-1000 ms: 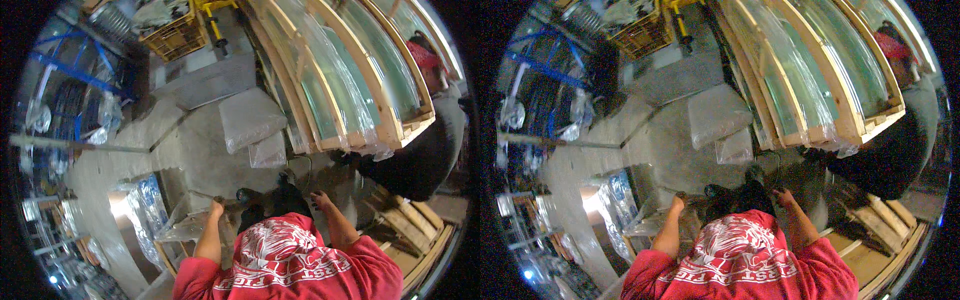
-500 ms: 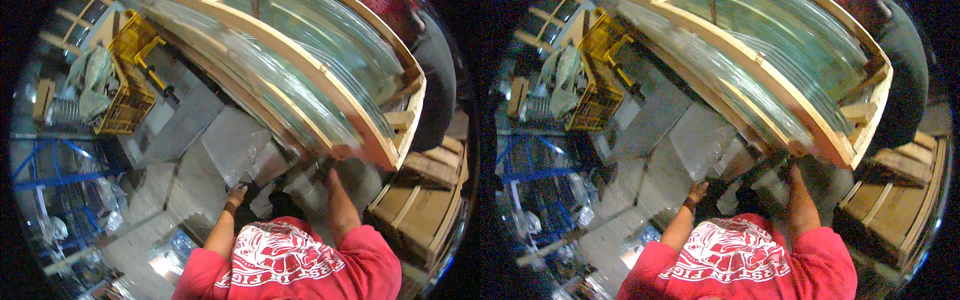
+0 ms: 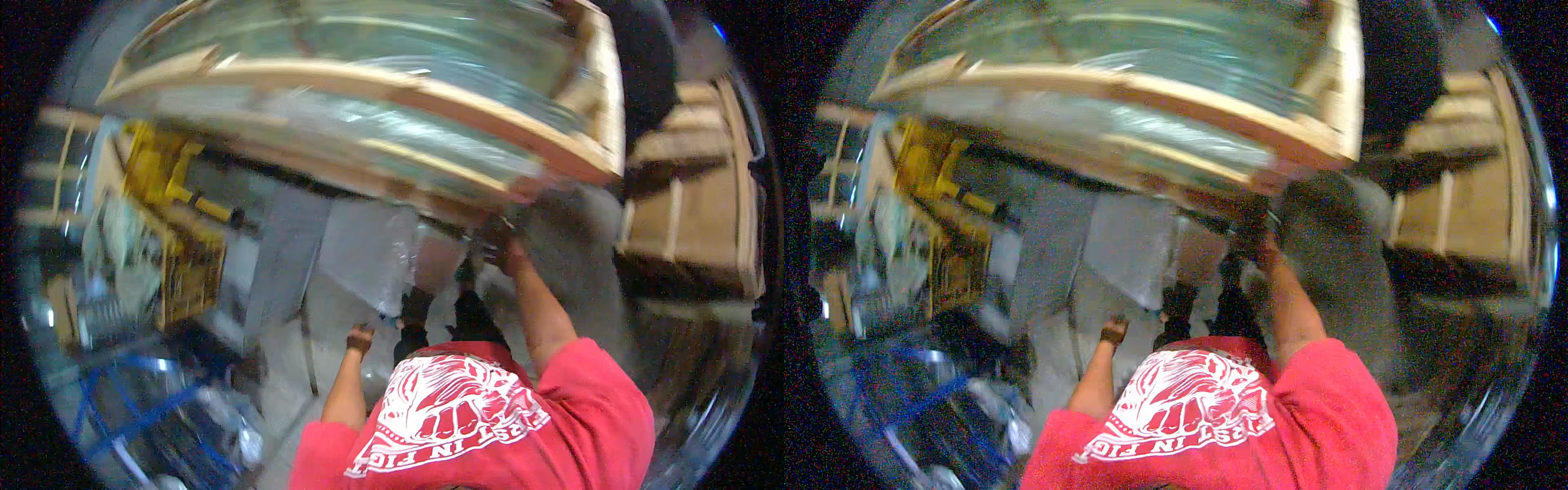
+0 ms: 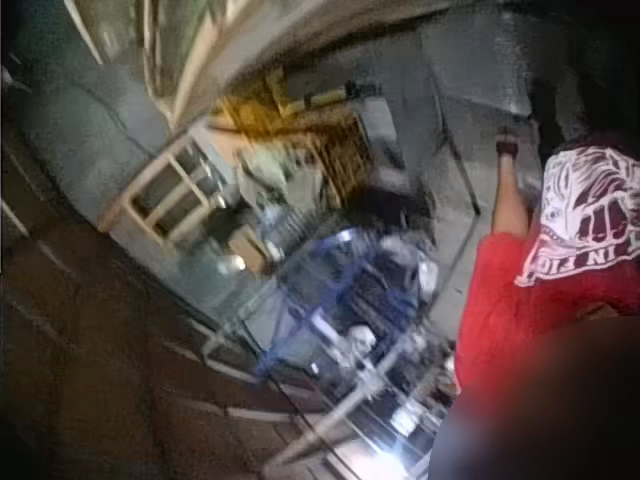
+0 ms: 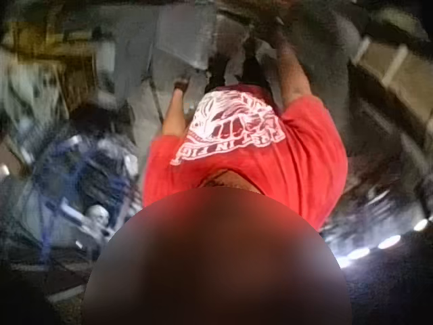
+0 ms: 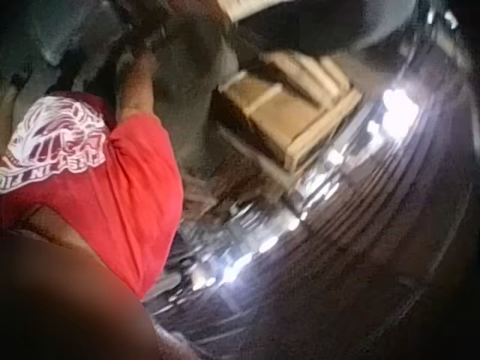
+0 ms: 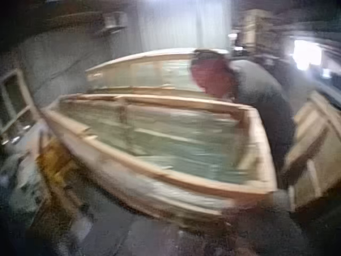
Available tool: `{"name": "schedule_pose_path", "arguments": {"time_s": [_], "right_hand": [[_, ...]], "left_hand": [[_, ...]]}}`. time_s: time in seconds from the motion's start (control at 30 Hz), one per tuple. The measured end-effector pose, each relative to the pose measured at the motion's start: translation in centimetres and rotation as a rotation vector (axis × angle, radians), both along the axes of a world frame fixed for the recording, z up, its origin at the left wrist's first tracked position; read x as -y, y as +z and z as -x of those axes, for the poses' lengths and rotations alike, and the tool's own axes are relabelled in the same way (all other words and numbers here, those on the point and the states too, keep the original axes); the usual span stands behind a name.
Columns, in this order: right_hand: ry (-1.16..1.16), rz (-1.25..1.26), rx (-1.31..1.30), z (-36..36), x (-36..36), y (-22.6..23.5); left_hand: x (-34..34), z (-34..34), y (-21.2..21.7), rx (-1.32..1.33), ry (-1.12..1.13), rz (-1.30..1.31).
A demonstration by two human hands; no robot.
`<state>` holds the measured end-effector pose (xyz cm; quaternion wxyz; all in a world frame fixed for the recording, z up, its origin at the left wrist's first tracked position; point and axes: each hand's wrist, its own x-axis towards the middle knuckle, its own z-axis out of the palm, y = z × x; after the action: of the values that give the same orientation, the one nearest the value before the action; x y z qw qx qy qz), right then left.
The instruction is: The person assembles wooden display cases with glass panels in a workshop. They lift and position wooden frames, align glass panels, and secure them with straps while another worker assists nearby.
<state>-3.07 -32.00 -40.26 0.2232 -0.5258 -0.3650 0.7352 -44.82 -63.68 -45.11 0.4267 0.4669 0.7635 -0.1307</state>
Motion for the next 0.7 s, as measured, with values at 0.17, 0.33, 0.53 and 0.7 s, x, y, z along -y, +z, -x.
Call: {"name": "schedule_pose_path", "arguments": {"time_s": [0.17,0.33,0.53,0.7], "right_hand": [[-0.305,0.352,0.324,-4.9,-2.5,-0.1],[0.052,0.081,0.856,-16.8,-12.4,-3.8],[0.244,0.334,1.342,-45.9,0.6,1.5],[-0.139,0.668,1.717,-60.5,23.7,19.9]], "left_hand": [[6.8,-0.1,-0.6,0.446,0.315,0.202],[4.0,-2.9,-1.0,0.178,-0.612,0.028],[-13.1,-7.2,2.7,0.657,0.498,0.067],[-22.1,-15.2,6.5,0.659,0.373,-0.068]]}}
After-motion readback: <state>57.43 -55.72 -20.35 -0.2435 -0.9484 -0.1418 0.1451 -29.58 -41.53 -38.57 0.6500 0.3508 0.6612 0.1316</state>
